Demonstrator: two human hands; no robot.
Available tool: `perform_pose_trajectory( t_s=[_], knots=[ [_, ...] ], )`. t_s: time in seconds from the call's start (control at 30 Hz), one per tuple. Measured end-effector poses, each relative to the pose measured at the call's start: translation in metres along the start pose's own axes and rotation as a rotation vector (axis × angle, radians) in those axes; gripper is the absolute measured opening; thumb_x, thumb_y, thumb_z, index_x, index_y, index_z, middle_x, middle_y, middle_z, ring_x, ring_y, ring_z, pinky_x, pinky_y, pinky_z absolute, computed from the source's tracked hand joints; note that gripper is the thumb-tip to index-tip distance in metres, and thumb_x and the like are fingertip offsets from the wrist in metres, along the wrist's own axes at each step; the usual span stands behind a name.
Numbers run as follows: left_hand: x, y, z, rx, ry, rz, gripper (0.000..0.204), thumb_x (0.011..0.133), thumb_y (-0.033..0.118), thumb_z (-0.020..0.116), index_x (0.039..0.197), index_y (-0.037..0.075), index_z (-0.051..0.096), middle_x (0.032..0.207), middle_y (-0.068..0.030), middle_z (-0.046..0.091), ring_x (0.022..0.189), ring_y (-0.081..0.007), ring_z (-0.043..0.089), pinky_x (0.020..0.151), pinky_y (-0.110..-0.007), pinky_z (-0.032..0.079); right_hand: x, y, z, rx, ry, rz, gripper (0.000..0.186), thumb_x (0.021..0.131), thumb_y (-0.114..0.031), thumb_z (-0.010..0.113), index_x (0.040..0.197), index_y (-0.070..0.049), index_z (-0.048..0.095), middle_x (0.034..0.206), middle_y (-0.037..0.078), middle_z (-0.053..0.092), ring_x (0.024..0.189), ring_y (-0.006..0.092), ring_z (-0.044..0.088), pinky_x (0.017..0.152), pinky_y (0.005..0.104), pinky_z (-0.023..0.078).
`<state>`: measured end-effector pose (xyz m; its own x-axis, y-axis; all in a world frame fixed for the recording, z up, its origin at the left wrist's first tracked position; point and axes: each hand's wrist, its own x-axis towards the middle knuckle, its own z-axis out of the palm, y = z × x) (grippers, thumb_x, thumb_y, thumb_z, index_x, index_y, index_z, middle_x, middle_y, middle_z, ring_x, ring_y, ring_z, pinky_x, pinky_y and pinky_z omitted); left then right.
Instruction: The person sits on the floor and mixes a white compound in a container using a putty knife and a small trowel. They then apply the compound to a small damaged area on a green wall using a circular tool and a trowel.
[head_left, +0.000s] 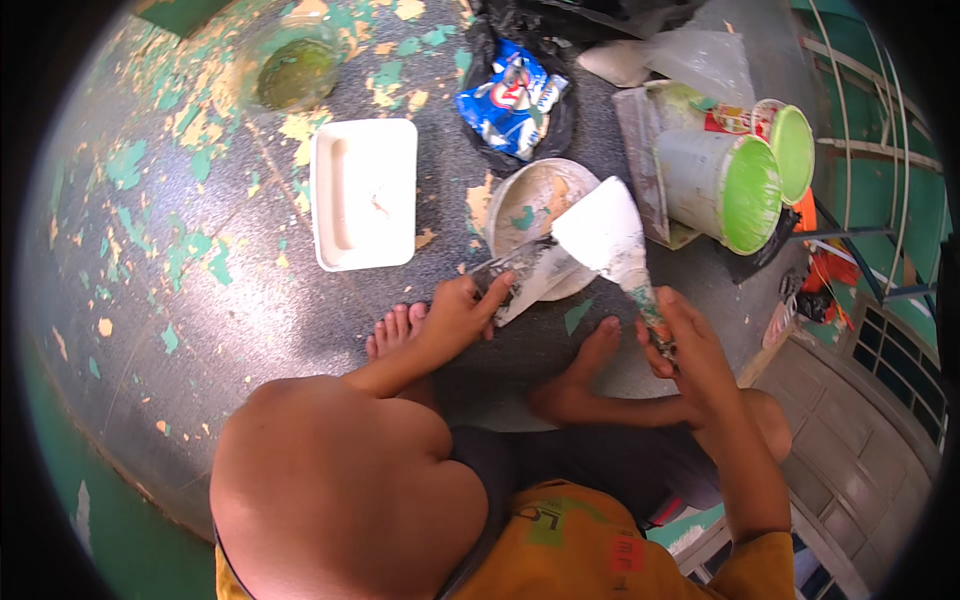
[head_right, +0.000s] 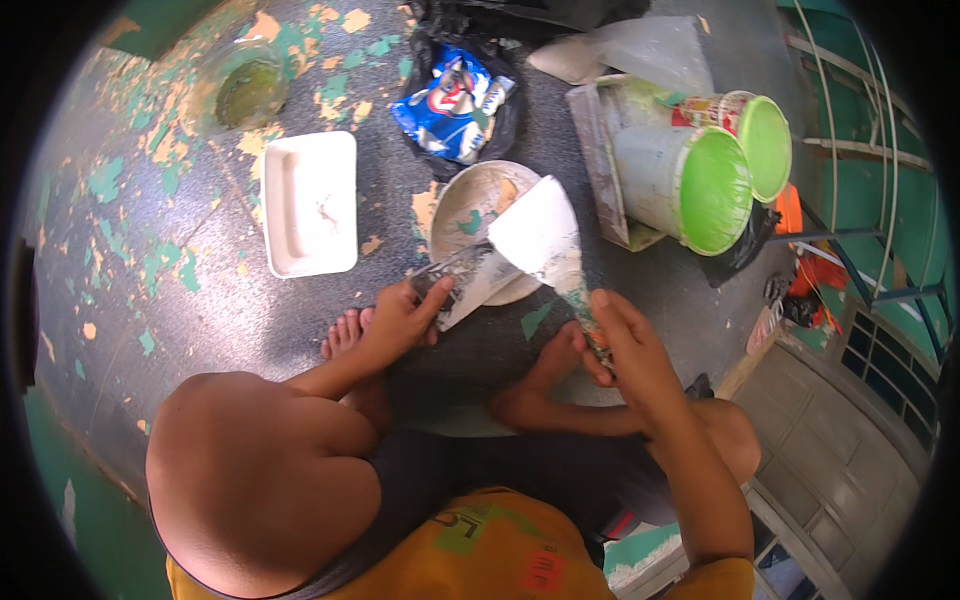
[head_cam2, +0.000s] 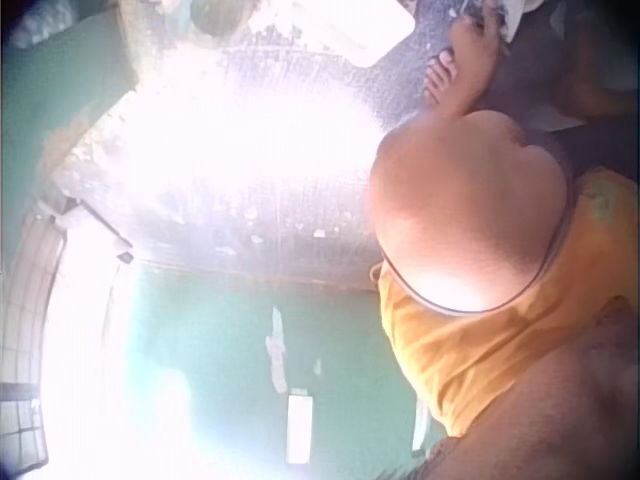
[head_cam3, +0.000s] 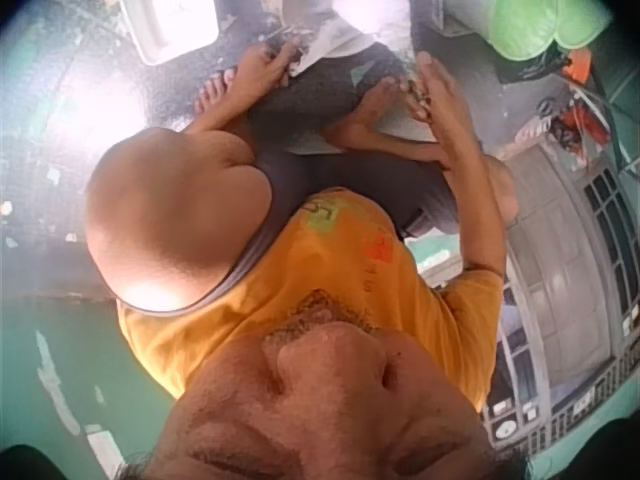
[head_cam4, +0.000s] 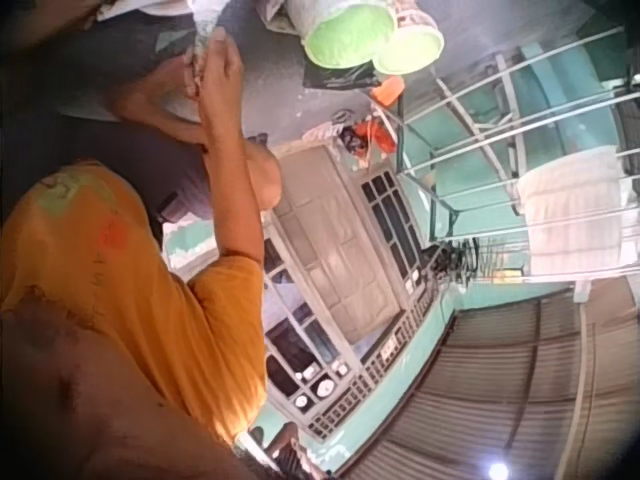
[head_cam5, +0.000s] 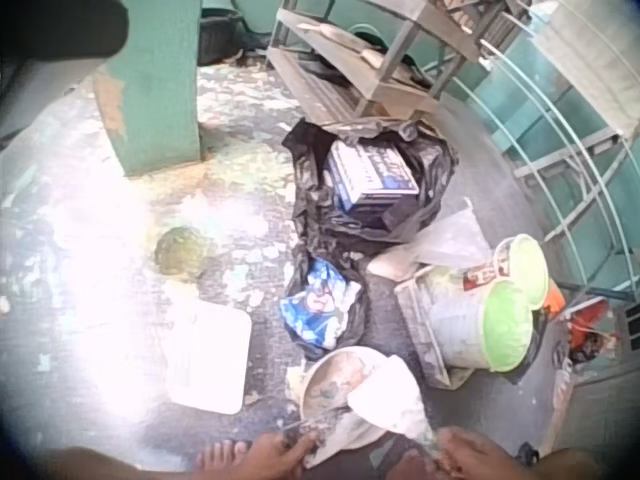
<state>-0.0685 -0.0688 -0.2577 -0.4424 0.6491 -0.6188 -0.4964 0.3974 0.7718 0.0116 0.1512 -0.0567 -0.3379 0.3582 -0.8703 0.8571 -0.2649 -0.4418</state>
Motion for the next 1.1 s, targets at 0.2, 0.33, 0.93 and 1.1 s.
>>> perform_pose_trajectory(
  t_s=[0.2, 0.33, 0.93, 1.1],
  knots=[
    [-0.006, 0.001, -0.013, -0.018, 0.064, 0.006, 0.054, 0.096, 0.05, 0.061, 0.081, -0.001, 0.064, 0.057, -0.0064, 0.061, 0.048, -0.0136, 0.061, 0.047, -0.028, 0.046, 0.005, -0.025, 0.013, -0.287, 0.008, -0.154, 0.029, 0.1, -0.029, 0.06, 0.115, -0.004, 0.056, 0.081, 0.003, 0.062, 0.048, 0.0054, 0.047, 0.043, 0.0208, 0.033],
    [-0.019, 0.005, -0.032, -0.061, 0.114, -0.024, 0.045, 0.098, 0.044, 0.06, 0.082, 0.002, 0.064, 0.059, -0.0049, 0.06, 0.051, -0.0109, 0.056, 0.05, -0.028, 0.044, 0.014, -0.044, 0.026, -0.476, 0.052, -0.264, 0.031, 0.099, -0.026, 0.062, 0.119, -0.003, 0.057, 0.089, 0.004, 0.065, 0.058, 0.0043, 0.053, 0.048, 0.0199, 0.039],
    [-0.017, 0.012, -0.167, 0.443, 0.75, 0.288, 0.026, 0.096, 0.025, 0.067, 0.088, 0.0, 0.062, 0.079, -0.0084, 0.061, 0.064, -0.0169, 0.059, 0.059, -0.031, 0.049, 0.046, -0.082, 0.107, -0.283, -0.179, -0.561, 0.024, 0.091, -0.012, 0.07, 0.113, -0.002, 0.066, 0.092, 0.003, 0.065, 0.069, 0.0061, 0.059, 0.059, 0.0208, 0.046],
    [-0.015, 0.018, -0.155, 0.4, 0.751, 0.465, 0.018, 0.097, 0.016, 0.064, 0.092, -0.001, 0.059, 0.1, -0.0114, 0.063, 0.073, -0.0191, 0.064, 0.061, -0.029, 0.054, 0.056, -0.075, 0.113, -0.3, -0.097, -0.655, 0.02, 0.089, -0.012, 0.072, 0.106, -0.002, 0.067, 0.088, 0.002, 0.065, 0.069, 0.0075, 0.059, 0.064, 0.0222, 0.048]
  ],
)
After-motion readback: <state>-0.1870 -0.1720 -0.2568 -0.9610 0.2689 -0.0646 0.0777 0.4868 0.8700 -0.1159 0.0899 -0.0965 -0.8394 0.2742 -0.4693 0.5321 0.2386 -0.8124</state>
